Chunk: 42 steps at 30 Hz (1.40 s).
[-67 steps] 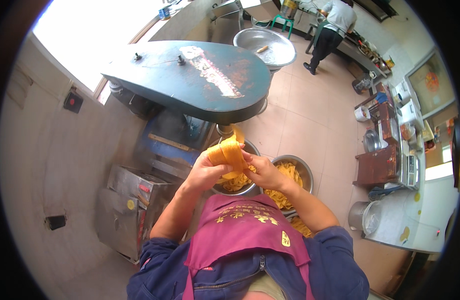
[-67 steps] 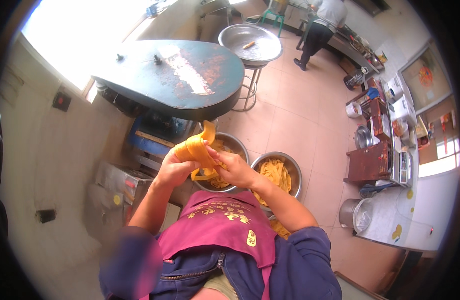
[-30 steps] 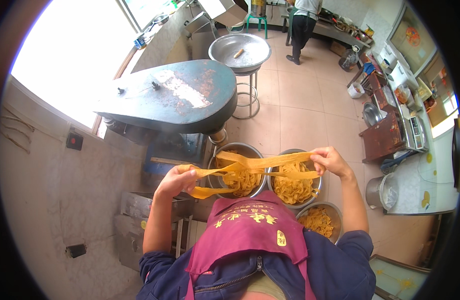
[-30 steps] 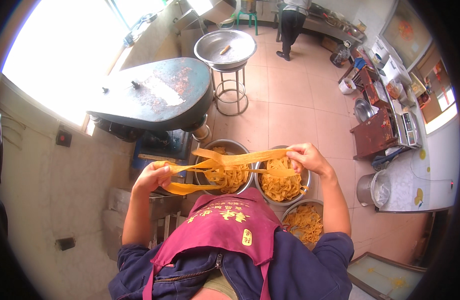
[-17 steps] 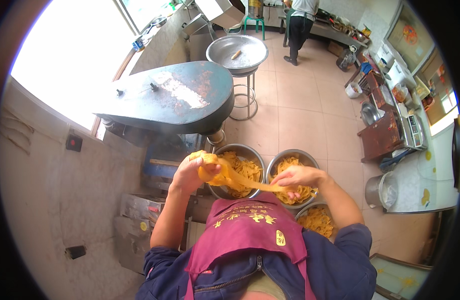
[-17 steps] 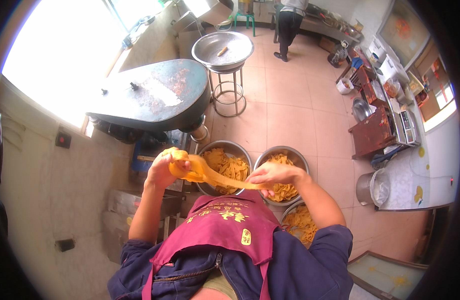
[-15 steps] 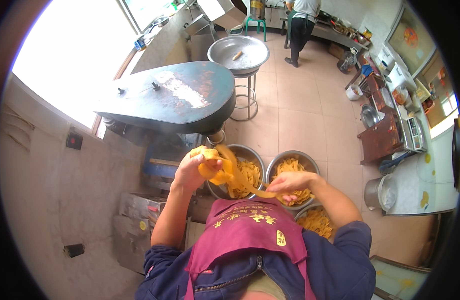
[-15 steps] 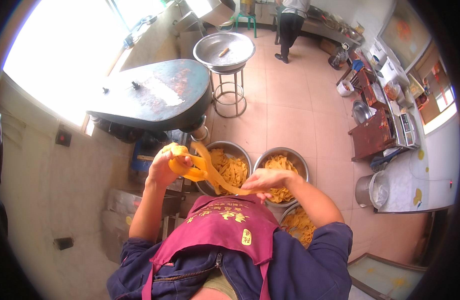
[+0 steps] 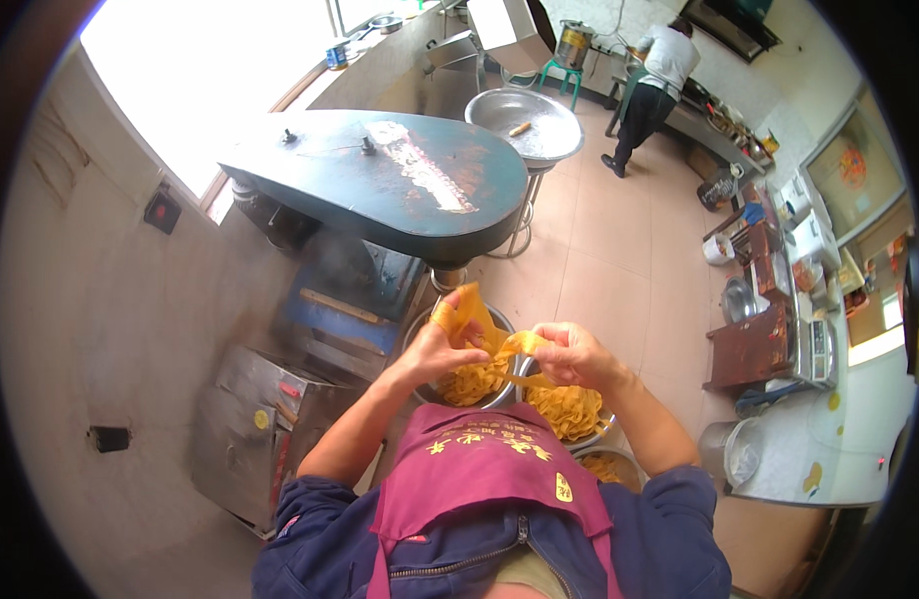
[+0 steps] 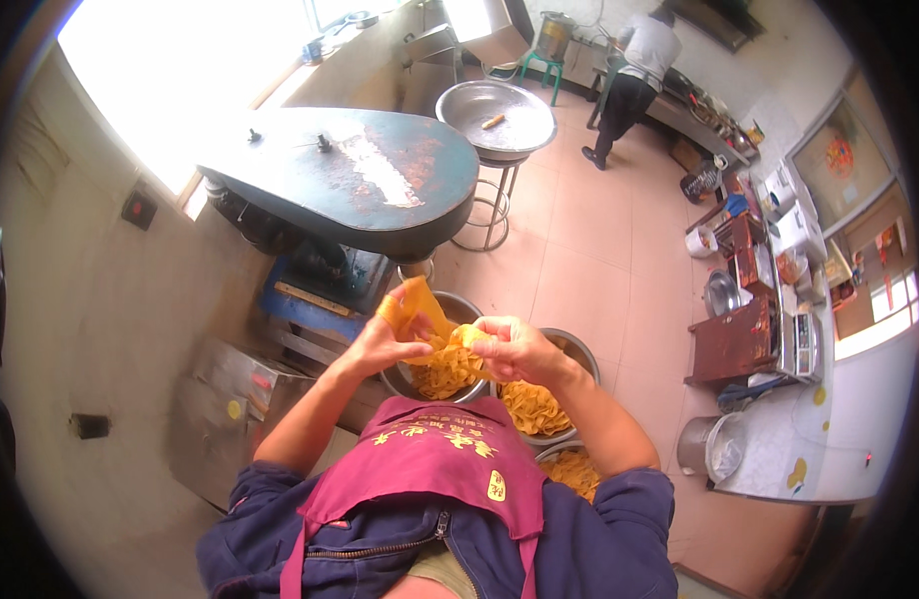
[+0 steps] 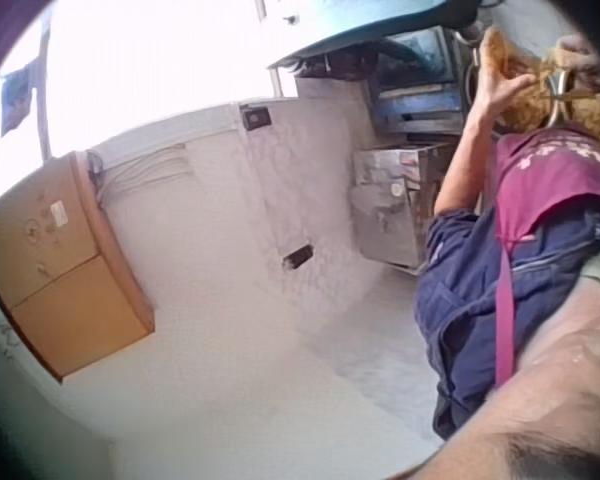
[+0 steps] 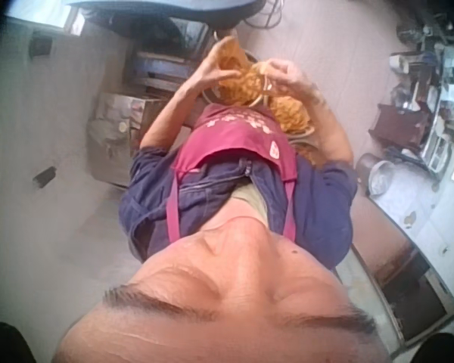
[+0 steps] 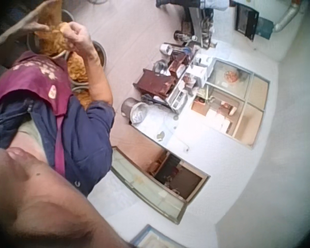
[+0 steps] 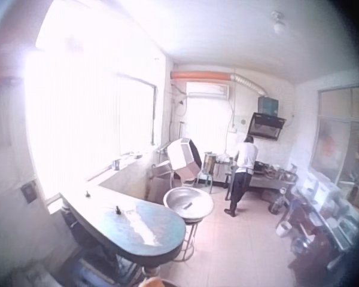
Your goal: The person repeatedly pulls and stretches long yellow noodle strands by hand, then folds and places them into metal bowls. The process is continuous, with the person handling the noodles one at a time and arranging them in the bowls.
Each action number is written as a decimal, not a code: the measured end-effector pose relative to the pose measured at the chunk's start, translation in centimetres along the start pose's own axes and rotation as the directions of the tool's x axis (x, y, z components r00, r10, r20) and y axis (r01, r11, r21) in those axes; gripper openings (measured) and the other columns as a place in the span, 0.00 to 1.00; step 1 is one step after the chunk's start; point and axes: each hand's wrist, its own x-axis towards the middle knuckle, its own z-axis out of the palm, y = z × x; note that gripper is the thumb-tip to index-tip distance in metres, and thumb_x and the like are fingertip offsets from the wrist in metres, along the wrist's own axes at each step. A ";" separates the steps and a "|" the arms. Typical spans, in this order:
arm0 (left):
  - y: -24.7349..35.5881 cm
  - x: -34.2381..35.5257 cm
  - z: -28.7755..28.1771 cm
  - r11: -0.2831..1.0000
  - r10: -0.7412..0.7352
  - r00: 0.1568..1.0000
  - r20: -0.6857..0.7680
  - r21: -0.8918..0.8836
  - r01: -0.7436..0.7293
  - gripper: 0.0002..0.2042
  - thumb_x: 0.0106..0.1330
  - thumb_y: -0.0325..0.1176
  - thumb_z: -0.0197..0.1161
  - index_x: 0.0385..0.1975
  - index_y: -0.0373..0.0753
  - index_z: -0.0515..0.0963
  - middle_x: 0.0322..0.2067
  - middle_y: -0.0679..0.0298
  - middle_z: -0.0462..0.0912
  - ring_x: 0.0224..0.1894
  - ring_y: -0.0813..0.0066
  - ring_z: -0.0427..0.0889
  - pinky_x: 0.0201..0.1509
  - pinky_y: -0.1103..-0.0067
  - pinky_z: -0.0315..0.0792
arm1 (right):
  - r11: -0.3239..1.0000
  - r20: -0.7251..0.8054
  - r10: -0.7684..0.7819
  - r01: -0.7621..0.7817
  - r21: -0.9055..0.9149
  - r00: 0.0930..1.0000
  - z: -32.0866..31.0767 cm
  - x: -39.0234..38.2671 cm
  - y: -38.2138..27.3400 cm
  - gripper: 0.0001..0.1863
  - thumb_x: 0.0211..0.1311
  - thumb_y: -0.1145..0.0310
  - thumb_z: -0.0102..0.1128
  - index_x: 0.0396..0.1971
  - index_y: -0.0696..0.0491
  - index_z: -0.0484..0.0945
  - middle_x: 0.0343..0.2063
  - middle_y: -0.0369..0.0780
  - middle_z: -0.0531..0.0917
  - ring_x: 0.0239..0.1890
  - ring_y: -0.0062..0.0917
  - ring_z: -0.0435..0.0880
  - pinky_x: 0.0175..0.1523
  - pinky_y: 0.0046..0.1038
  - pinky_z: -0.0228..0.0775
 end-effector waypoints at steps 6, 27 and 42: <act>-1.9 0.1 3.7 0.978 0.064 0.984 -0.168 0.206 -0.028 0.52 0.55 0.28 0.81 0.77 0.38 0.51 0.39 0.63 0.77 0.43 0.75 0.79 0.50 0.77 0.76 | 0.970 0.019 -0.181 0.182 -0.164 0.983 3.1 1.5 0.6 0.09 0.74 0.68 0.62 0.46 0.55 0.78 0.33 0.35 0.85 0.34 0.18 0.84 0.41 0.22 0.74; 0.6 -2.3 -1.0 0.946 0.118 0.990 0.083 -0.314 -0.086 0.29 0.61 0.20 0.75 0.63 0.35 0.72 0.57 0.61 0.79 0.59 0.72 0.79 0.65 0.72 0.74 | 0.920 -0.279 -0.337 0.378 0.106 0.899 -1.1 -1.0 -3.8 0.07 0.62 0.75 0.59 0.24 0.52 0.74 0.20 0.34 0.78 0.30 0.24 0.80 0.45 0.27 0.73; 3.1 1.5 3.5 0.992 -0.026 0.996 -0.082 0.123 0.036 0.39 0.59 0.31 0.80 0.67 0.32 0.64 0.45 0.63 0.80 0.50 0.75 0.80 0.56 0.77 0.76 | 0.918 -0.095 -0.397 0.397 -0.017 0.913 4.0 1.0 -4.6 0.05 0.63 0.73 0.60 0.28 0.52 0.73 0.23 0.35 0.77 0.33 0.26 0.79 0.48 0.30 0.74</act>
